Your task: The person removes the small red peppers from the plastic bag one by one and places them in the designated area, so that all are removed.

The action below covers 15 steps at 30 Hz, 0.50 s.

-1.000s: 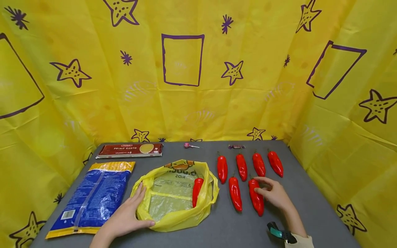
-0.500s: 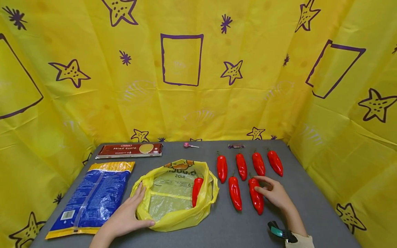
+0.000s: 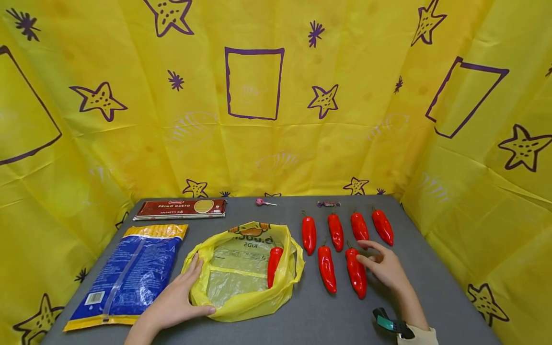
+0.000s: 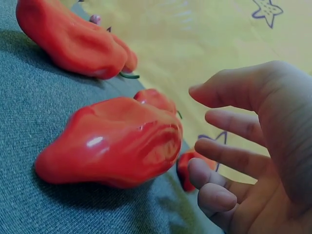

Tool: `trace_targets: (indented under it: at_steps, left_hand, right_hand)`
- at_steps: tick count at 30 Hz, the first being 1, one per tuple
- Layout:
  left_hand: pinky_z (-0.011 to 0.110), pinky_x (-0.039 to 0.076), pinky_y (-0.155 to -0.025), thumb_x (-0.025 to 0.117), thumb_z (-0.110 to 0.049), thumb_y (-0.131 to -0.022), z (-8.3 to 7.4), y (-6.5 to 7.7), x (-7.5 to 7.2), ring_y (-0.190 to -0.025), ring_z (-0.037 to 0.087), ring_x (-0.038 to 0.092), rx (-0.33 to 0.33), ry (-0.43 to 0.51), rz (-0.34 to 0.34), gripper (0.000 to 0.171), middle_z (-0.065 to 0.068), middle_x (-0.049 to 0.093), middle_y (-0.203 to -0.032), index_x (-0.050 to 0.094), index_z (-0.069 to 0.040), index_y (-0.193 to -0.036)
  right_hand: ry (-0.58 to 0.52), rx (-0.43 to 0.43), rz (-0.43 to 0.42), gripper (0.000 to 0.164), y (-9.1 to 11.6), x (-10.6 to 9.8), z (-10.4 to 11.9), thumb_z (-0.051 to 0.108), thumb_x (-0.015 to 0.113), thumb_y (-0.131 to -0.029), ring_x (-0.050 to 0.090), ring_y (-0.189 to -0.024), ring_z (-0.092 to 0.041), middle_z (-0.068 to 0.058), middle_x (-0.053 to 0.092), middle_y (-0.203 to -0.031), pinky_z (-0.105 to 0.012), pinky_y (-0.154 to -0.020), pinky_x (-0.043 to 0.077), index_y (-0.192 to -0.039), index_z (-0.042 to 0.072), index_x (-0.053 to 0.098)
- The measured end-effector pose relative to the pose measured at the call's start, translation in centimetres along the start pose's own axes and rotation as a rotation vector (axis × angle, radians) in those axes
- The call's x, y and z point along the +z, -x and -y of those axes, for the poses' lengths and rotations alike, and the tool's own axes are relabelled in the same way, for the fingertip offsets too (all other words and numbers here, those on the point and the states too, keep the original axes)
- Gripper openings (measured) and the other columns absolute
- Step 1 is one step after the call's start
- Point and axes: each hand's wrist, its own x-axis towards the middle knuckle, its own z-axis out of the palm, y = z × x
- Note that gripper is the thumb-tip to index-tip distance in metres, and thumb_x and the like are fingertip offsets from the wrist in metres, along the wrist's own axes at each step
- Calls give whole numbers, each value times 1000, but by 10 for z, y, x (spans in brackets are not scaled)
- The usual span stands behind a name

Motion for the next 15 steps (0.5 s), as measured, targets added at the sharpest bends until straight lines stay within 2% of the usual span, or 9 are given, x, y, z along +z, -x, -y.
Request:
trace_targets:
  at_steps: [1, 4, 8, 10, 15]
  left_hand:
    - [75, 30, -118, 80, -82, -70, 0, 0, 0, -154, 54, 29, 0, 1, 1, 139, 12, 3, -178, 19, -7, -169]
    - [75, 31, -118, 80, -82, -70, -1, 1, -1, -153, 54, 29, -5, 4, 5, 139, 12, 3, -178, 18, -7, -169]
    - [75, 31, -118, 80, -82, -70, -2, 1, -2, -153, 55, 29, -8, 3, 9, 139, 12, 2, -178, 18, -7, -169]
    - [74, 31, -118, 80, -82, -70, -1, 1, -1, -153, 55, 30, -5, 0, 7, 139, 12, 2, -178, 17, -7, -169]
    - [75, 32, -117, 81, -81, -71, -2, 2, -1, -152, 56, 31, 5, -6, 2, 138, 12, 3, -178, 18, -8, -170]
  right_hand:
    - [4, -6, -4, 53, 0, 0, 1, 28, 76, -100, 60, -69, -17, -15, 70, -99, -27, -63, 44, -145, 5, 62]
    - [23, -20, -18, 52, 0, 0, 4, 28, 77, -99, 60, -67, -16, -15, 71, -100, -26, -63, 44, -144, 7, 63]
    - [35, -27, -17, 53, -1, 0, 10, 30, 77, -99, 55, -62, -14, -9, 64, -72, -27, -60, 41, -145, 9, 63]
    - [37, -34, -17, 53, -1, 1, 12, 30, 77, -99, 55, -62, -14, -9, 63, -71, -27, -59, 41, -145, 9, 63]
    - [21, -107, -28, 51, 0, 5, 18, 29, 77, -99, 63, -70, -15, -16, 73, -105, -26, -59, 47, -143, 8, 64]
